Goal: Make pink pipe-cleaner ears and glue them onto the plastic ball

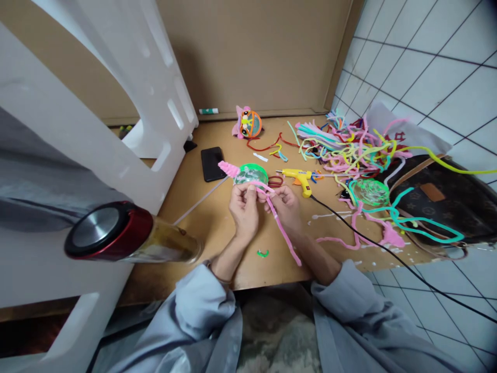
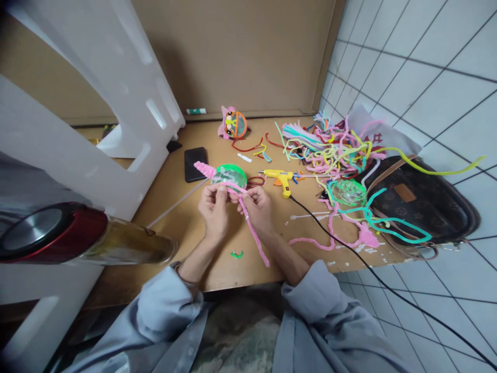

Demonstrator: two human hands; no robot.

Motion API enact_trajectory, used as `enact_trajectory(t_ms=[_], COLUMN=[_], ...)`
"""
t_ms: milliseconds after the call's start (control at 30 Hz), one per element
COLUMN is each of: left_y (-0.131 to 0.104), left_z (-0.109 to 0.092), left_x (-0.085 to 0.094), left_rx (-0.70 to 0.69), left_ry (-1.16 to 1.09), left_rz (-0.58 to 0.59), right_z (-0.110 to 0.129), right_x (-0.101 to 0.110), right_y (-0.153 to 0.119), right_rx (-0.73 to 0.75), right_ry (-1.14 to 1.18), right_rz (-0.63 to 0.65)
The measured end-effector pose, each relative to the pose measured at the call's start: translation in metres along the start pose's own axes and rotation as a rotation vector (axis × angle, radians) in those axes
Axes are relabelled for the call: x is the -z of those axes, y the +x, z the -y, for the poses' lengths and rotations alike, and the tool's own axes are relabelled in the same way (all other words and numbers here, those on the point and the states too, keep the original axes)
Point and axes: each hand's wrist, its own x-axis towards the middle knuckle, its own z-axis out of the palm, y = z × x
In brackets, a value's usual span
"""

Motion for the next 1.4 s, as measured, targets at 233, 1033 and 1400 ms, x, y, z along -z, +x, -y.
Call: enact_trajectory(t_ms=[233,1033,1400], left_y=[0.0,0.002,-0.008], left_z=[0.0,0.008,0.008], left_x=[0.0,0.003,-0.002], left_rx=[-0.018,0.013,0.178], left_ry=[0.022,0.044,0.119], left_rz=[-0.009,0.056,0.242], right_z=[0.001,0.008,0.008], right_x=[0.001,0.001,0.009], right_y=[-0.002,0.0,0.01], right_rx=[0.005,0.008,0.071], right_ry=[-0.022,0.023,0.011], right_rz=[-0.004,-0.085,-0.218])
